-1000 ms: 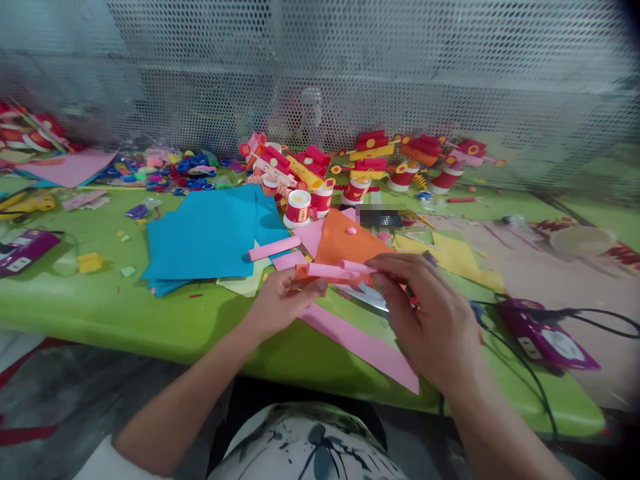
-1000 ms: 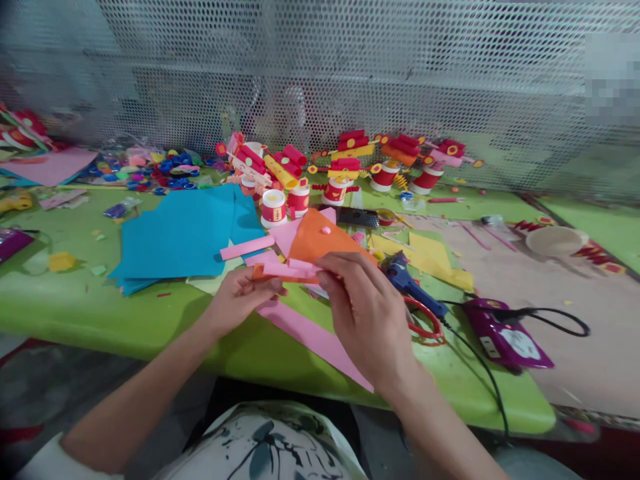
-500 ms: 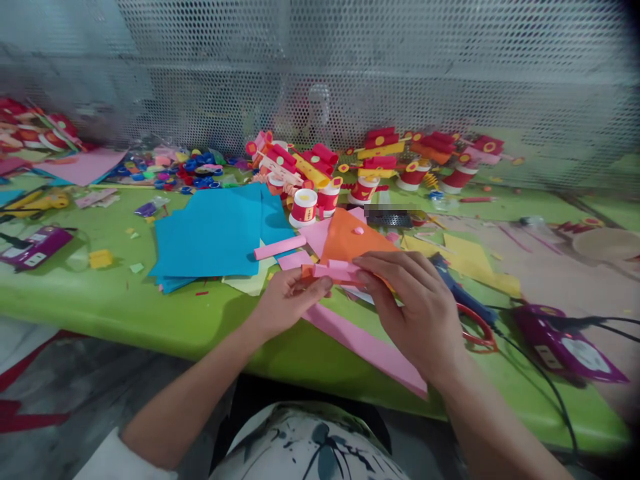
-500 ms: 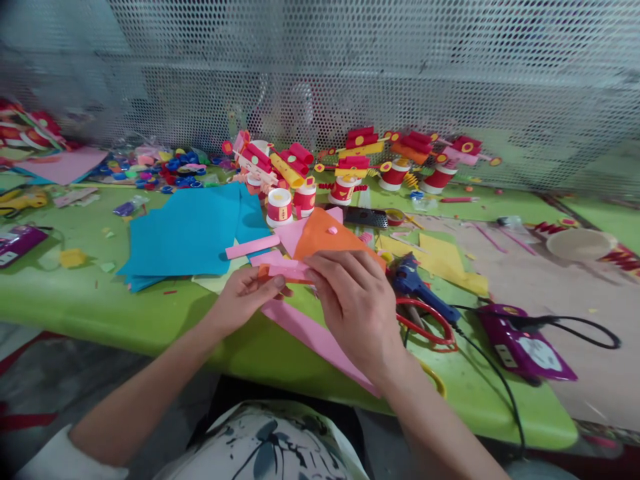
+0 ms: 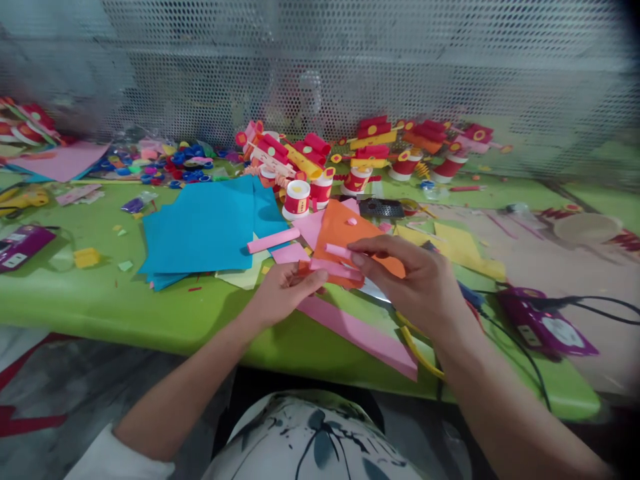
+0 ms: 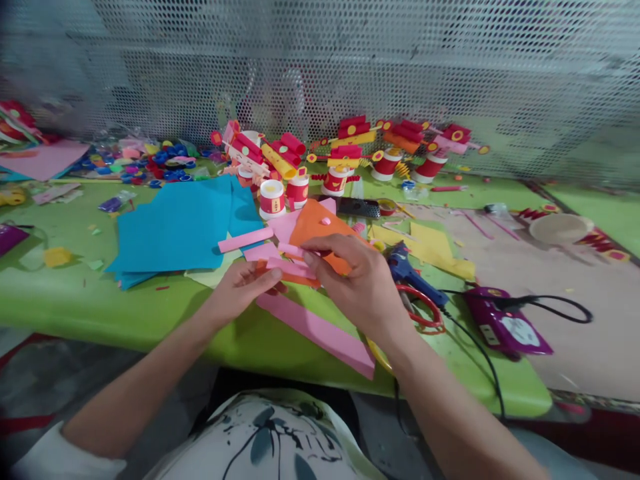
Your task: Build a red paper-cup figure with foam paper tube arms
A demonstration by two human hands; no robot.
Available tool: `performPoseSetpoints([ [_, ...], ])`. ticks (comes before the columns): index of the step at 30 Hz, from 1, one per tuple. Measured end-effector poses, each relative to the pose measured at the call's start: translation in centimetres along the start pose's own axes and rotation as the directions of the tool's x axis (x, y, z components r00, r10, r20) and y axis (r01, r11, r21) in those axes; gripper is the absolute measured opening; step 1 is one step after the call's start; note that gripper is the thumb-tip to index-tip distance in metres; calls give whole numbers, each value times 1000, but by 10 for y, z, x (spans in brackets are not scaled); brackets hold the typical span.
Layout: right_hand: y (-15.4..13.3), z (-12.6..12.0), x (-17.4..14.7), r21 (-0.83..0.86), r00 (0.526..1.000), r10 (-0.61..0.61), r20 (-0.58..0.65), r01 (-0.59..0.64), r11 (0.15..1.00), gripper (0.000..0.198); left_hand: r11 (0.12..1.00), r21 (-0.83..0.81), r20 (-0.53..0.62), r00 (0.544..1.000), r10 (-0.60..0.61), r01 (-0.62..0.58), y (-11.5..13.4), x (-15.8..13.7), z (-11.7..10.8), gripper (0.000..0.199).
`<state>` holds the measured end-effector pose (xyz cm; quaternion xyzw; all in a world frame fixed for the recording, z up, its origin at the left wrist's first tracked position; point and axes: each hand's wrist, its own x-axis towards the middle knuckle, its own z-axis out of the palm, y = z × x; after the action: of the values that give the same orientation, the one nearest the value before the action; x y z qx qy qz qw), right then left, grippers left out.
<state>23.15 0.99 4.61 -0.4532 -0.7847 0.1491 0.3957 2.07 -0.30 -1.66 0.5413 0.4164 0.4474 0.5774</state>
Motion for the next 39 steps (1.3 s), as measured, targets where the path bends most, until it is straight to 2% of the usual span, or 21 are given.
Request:
performPoseSetpoints([
  [4,2,-2,4,93,991,115,67,-121,988,10,1000,15,-12,1000,-20,20,0,0,-1,40],
  [7,9,1,5,222,963,246,113,-266,938,13,999,-12,-32,999,-31,30,0,1,-1,40],
  [10,17,4,10,432,899,385,209,-438,788,21,997,-50,-40,997,-60,58,0,2,-1,41],
  [13,20,6,16,536,838,448,312,-545,645,25,993,-76,-41,995,-94,91,1,3,-1,42],
  [17,21,8,20,555,817,449,361,-575,601,24,991,-68,-40,992,-116,113,3,3,0,44],
  [27,23,14,20,569,817,443,369,-576,587,24,993,-34,-48,992,-116,114,1,2,-2,45],
  [39,19,15,21,575,811,451,372,-583,574,27,989,-71,-65,988,-137,133,4,2,-1,46],
])
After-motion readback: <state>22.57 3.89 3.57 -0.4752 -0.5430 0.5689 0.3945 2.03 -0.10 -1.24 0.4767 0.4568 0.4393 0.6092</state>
